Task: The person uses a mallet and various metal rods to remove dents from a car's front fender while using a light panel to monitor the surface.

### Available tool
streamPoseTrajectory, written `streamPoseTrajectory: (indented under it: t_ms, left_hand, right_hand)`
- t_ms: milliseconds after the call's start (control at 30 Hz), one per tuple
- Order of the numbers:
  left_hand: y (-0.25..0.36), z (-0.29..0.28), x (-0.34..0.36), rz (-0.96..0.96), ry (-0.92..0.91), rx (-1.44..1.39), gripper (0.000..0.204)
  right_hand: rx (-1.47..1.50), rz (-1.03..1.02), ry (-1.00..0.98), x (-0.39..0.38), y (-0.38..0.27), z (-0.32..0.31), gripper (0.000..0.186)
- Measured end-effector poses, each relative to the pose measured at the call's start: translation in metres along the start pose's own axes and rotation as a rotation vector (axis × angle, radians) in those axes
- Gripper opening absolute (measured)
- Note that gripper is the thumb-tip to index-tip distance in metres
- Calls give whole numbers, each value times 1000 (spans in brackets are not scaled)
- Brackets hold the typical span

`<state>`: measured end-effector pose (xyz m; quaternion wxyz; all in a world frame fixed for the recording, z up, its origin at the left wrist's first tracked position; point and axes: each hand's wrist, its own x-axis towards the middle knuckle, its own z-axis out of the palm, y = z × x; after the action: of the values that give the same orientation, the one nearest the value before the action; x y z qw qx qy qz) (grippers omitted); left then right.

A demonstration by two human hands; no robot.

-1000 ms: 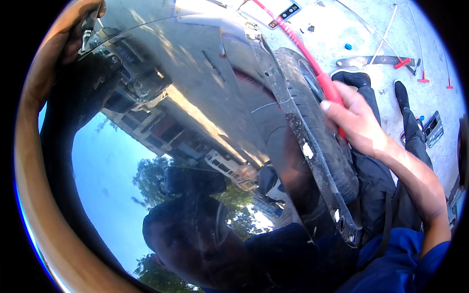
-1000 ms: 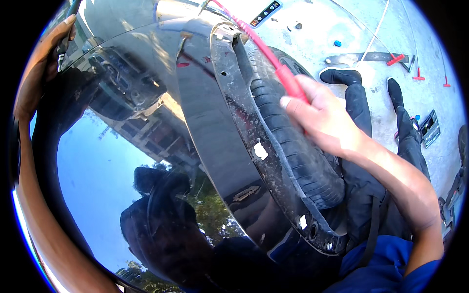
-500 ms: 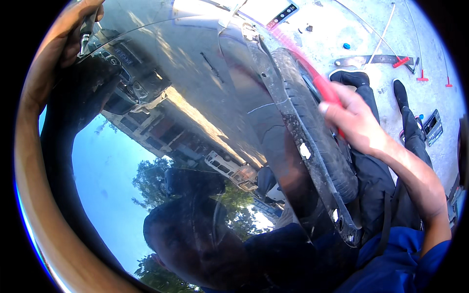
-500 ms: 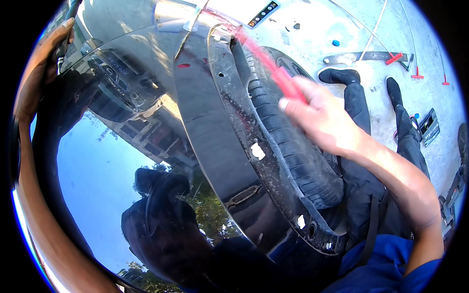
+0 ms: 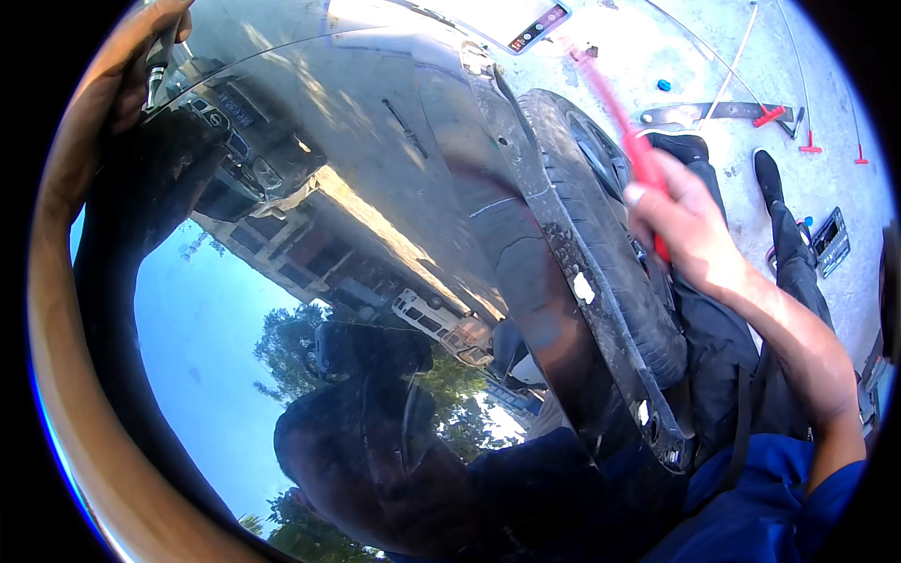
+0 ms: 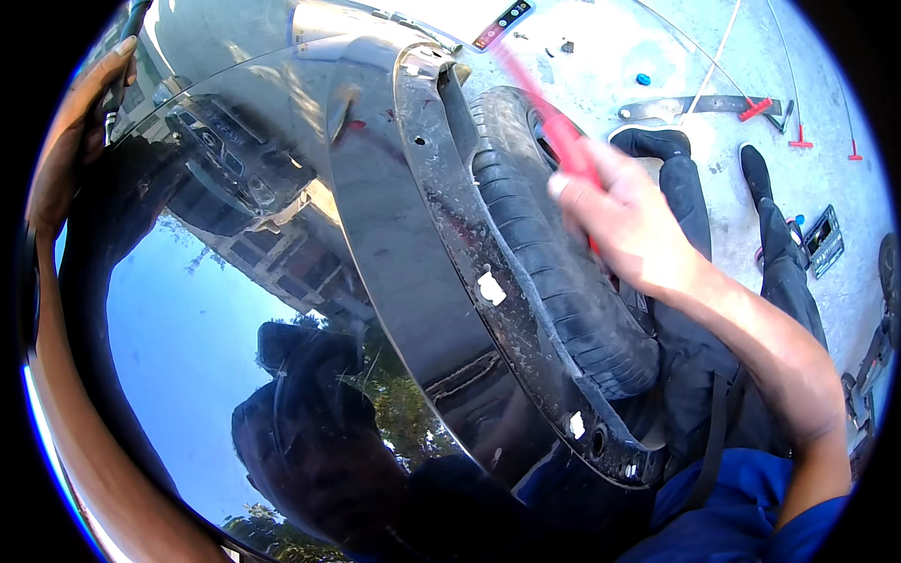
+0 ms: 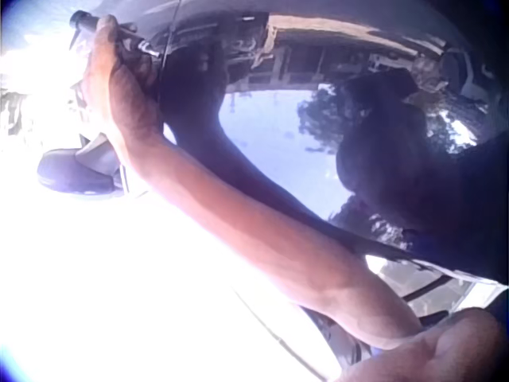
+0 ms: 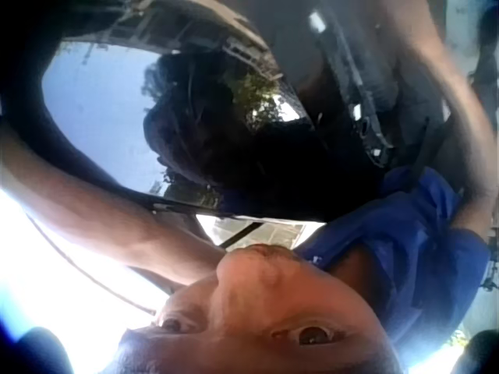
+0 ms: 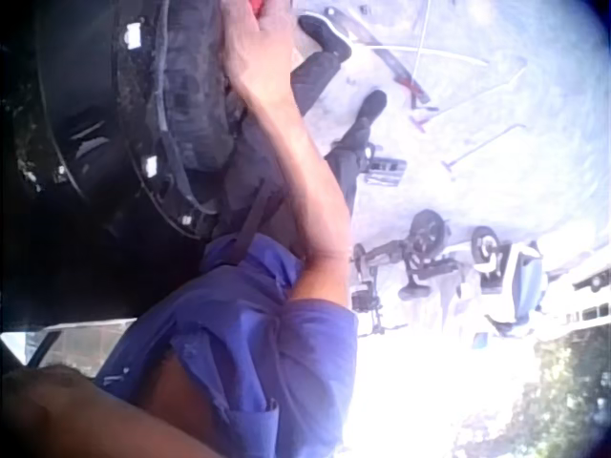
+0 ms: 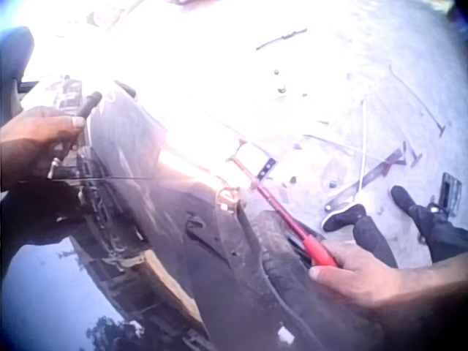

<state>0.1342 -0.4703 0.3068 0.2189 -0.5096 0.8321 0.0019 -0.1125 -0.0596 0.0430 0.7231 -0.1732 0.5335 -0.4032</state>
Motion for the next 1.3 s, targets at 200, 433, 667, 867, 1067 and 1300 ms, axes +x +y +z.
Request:
streamPoseTrajectory:
  t_ms: [200, 433, 667, 867, 1067, 1300]
  left_hand:
    - [-29, -4, -1, 11, -18, 0, 83]
    - [48, 21, -18, 82, 33, -1, 82]
    - [66, 25, -27, 152, 100, -4, 81]
    - [64, 33, -16, 222, 150, -18, 80]
    - [27, 25, -5, 274, 199, -4, 79]
    - [-16, 27, 3, 330, 254, -8, 78]
  right_hand:
    - [70, 16, 21, 4, -9, 2, 21]
    - [115, 8, 113, 6, -8, 1, 21]
    - [4, 28, 44, 2, -12, -4, 21]
    - [-13, 45, 5, -2, -5, -5, 20]
    - [-87, 70, -53, -7, 0, -6, 20]
    - [4, 73, -23, -10, -5, -6, 18]
